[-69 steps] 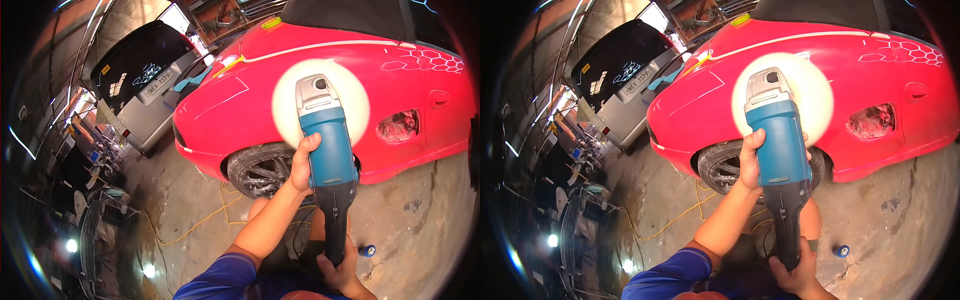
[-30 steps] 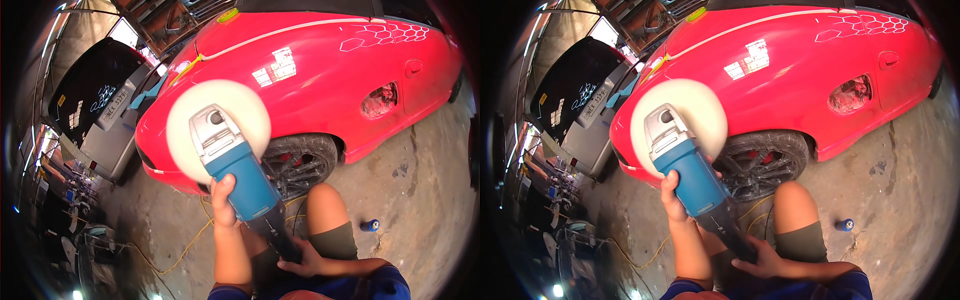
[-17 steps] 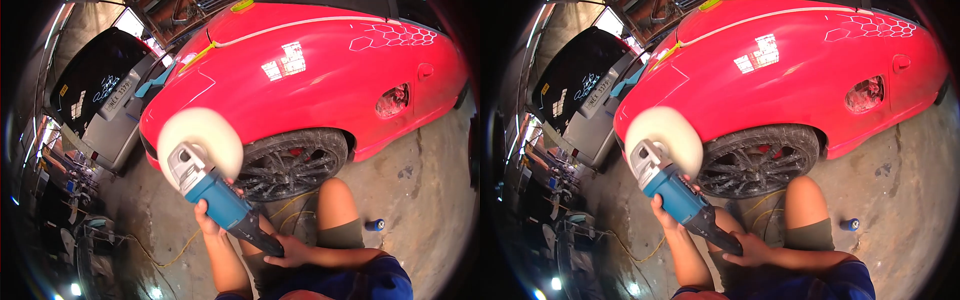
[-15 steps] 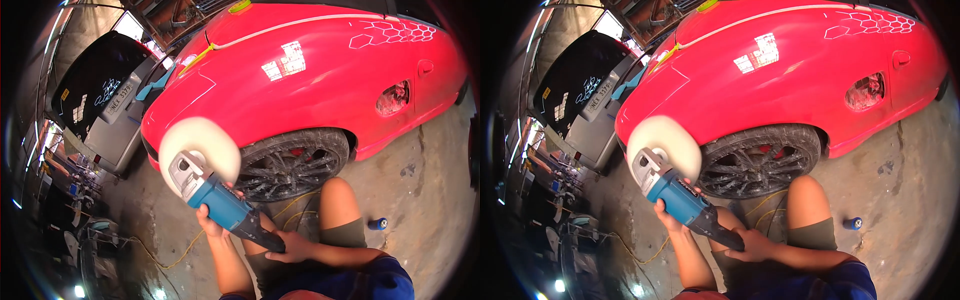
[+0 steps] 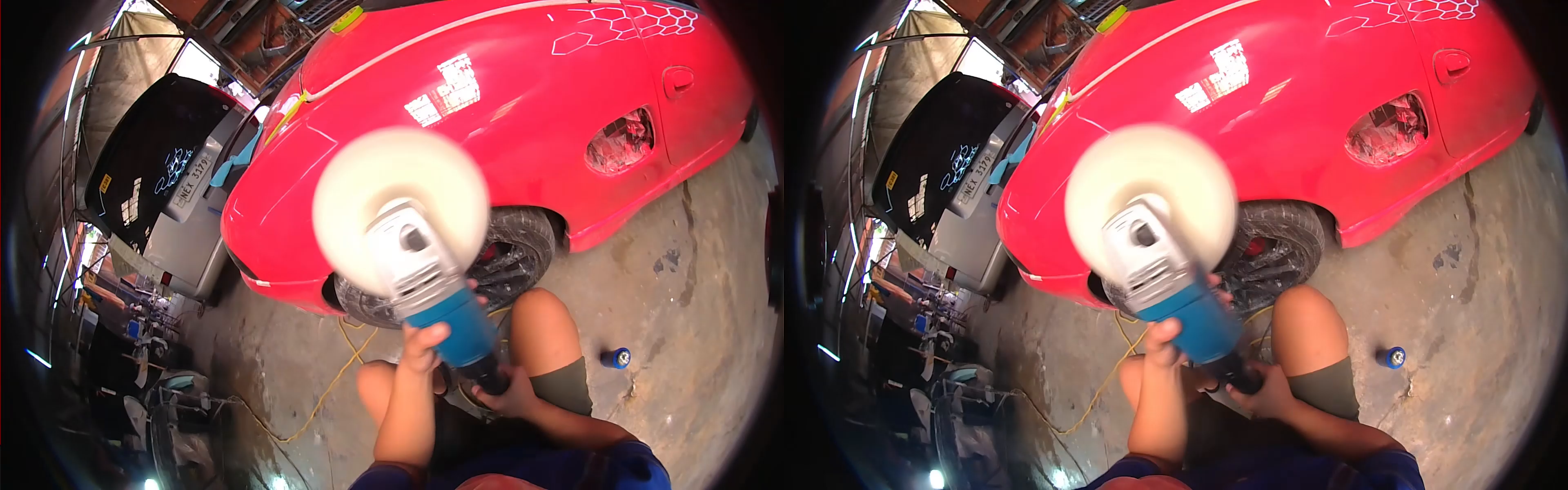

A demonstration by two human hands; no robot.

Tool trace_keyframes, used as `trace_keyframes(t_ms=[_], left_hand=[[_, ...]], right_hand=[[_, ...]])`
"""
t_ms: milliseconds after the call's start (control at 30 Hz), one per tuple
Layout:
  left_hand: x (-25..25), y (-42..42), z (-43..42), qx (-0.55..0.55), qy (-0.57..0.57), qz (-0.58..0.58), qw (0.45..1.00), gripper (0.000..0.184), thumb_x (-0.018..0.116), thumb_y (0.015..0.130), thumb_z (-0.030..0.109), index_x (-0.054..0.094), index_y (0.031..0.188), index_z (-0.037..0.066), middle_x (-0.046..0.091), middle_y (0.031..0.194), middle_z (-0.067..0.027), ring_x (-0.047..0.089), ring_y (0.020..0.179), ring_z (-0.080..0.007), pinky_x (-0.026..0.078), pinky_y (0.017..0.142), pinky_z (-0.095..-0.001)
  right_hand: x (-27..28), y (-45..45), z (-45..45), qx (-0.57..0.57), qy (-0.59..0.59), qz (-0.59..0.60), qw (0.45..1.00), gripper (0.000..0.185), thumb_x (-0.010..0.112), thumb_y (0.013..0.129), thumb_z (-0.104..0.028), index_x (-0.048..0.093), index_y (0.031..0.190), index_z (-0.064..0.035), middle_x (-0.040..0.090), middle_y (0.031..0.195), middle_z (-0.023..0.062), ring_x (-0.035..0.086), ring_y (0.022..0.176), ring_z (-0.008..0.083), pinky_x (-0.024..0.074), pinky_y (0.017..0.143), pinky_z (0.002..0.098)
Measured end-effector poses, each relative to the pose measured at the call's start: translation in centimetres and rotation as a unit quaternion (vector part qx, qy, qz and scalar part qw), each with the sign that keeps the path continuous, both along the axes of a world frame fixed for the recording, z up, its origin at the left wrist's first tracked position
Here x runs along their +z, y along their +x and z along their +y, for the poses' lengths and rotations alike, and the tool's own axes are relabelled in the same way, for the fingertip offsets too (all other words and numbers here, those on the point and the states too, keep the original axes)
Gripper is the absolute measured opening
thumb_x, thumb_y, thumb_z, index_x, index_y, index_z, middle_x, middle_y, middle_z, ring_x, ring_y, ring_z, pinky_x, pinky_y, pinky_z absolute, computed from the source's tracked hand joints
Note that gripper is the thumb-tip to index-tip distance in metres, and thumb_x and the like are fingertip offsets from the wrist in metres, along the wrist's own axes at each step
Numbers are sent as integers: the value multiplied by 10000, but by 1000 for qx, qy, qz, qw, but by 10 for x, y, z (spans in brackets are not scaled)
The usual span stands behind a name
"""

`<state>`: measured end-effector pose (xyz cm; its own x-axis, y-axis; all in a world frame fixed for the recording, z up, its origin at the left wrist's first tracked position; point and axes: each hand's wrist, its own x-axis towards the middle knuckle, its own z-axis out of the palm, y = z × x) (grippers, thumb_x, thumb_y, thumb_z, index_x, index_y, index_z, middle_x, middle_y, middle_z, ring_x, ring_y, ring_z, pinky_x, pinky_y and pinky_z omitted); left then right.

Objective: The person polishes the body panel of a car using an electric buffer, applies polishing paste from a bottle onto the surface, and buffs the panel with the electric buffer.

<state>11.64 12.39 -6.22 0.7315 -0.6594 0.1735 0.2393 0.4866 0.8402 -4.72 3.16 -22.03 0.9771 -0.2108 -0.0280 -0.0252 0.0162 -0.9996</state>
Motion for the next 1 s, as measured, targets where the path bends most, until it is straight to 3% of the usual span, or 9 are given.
trace_keyframes(t_ms=[100, 167, 233, 300, 400, 567, 767, 867, 1000], left_hand=[[11, -6, -50, -33, 100, -64, 992, 896, 877, 773, 213, 436, 1511, -41, 636, 1362, -192, 680, 1203, -301, 579, 1008, -454], [15, -16, -87, 24, 143, -159, 977, 903, 888, 792, 214, 402, 1517, -17, 675, 1290, -167, 696, 1144, -276, 561, 1016, -438], [15, -25, -115, 101, 199, -298, 928, 955, 901, 791, 254, 348, 1527, 0, 697, 1247, -219, 716, 1125, -355, 551, 1022, -455], [22, -36, -127, 99, 286, -296, 906, 1021, 932, 763, 281, 324, 1531, -8, 682, 1273, -251, 698, 1177, -347, 538, 1027, -434], [23, -38, -121, 92, 322, -309, 890, 1064, 934, 768, 316, 281, 1543, -10, 657, 1304, -295, 690, 1213, -386, 524, 1046, -452], [10, -34, -64, 167, 313, -328, 875, 1068, 938, 795, 359, 269, 1545, -3, 665, 1303, -279, 687, 1232, -380, 525, 1053, -463], [-7, -14, 44, 247, 182, -133, 942, 997, 963, 769, 242, 335, 1503, -2, 664, 1288, -181, 677, 1195, -270, 547, 1034, -426], [-33, -1, 104, 255, 131, -20, 958, 902, 928, 753, 264, 455, 1459, -38, 643, 1313, -175, 675, 1206, -292, 559, 1029, -421], [-58, 16, 140, 274, 7, 29, 961, 936, 860, 755, 427, 491, 1466, -59, 631, 1324, -202, 681, 1197, -359, 582, 1033, -464]], right_hand=[[-29, -7, -9, -56, 75, 3, 996, 276, 879, 815, -196, 691, 947, -43, 705, 821, 43, 696, 764, 155, 553, 697, 347], [-13, -6, -10, -118, 161, -27, 980, 268, 876, 811, -147, 648, 930, -72, 663, 841, 0, 672, 762, 139, 538, 672, 342], [-49, -5, -4, -91, 287, -15, 954, 304, 818, 818, -36, 576, 997, -80, 604, 878, 21, 659, 761, 165, 538, 664, 342], [-45, -3, -3, -93, 365, -26, 926, 324, 791, 815, 11, 556, 1023, -71, 597, 890, 48, 659, 767, 183, 546, 667, 347], [-30, -3, 0, -59, 319, -46, 945, 357, 773, 790, 65, 542, 1024, -74, 598, 911, 63, 664, 817, 198, 564, 690, 361], [-48, -1, 25, -11, 249, -14, 968, 326, 811, 803, -2, 572, 1010, -81, 616, 896, 25, 653, 813, 171, 553, 708, 346], [-34, 30, 40, 87, 33, 51, 994, 250, 867, 805, -153, 704, 960, -42, 711, 838, 46, 684, 767, 159, 557, 731, 350], [-38, 51, 52, 111, -88, 56, 988, 286, 891, 777, -227, 753, 935, -32, 738, 779, 86, 710, 710, 167, 561, 709, 334], [-33, 68, 61, 105, -193, 28, 975, 365, 892, 710, -243, 763, 983, -38, 768, 875, 175, 772, 839, 329, 587, 769, 421]])
